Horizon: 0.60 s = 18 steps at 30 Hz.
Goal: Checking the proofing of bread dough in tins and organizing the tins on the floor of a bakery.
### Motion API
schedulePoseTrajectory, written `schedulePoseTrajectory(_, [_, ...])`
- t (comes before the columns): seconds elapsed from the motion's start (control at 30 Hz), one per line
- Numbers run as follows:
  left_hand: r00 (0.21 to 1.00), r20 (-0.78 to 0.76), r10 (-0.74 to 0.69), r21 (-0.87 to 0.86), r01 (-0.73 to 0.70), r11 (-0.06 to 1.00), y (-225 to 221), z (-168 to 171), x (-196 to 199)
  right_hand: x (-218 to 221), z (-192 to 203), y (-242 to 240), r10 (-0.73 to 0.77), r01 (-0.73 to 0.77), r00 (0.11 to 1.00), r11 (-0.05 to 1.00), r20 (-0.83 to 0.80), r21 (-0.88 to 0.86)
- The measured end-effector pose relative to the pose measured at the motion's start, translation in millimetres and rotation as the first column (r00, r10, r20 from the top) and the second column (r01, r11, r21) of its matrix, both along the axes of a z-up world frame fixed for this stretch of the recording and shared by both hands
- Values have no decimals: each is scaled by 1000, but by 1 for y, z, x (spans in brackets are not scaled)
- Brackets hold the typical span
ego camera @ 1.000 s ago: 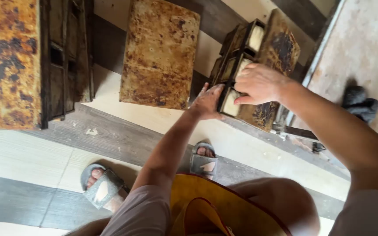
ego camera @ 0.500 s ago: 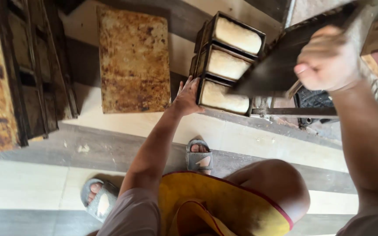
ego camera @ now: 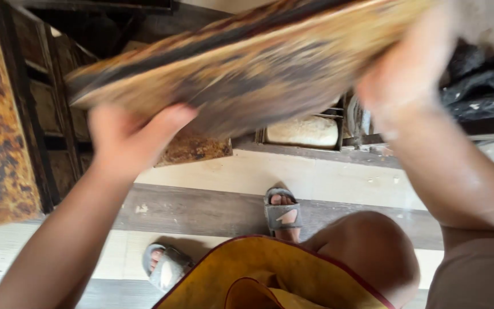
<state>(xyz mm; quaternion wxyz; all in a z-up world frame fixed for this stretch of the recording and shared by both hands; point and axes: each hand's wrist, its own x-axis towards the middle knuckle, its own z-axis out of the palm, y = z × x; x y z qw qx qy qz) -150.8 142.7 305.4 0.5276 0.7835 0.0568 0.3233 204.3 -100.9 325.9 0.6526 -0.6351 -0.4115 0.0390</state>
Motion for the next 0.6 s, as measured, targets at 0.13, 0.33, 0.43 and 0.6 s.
schedulePoseTrajectory(0.13, [991,-103,90,-22,-93,995,-32,45,-56,-36,2,15,199,-54,938,892,283,-449])
schedulePoseTrajectory(0.33, [759,-623,190,123,-144,982,-69,3,-100,-38,-121,-4,-168,-392,888,213,-429,-895])
schedulePoseTrajectory(0.43, [775,-631,22,75,32,997,-94,-41,-85,-48,-205,-23,-98,-641,656,451,-749,-621])
schedulePoseTrajectory(0.6, [748,-659,-83,195,276,941,-128,-115,-79,-49,-178,-2,24,-450,890,220,-456,-866])
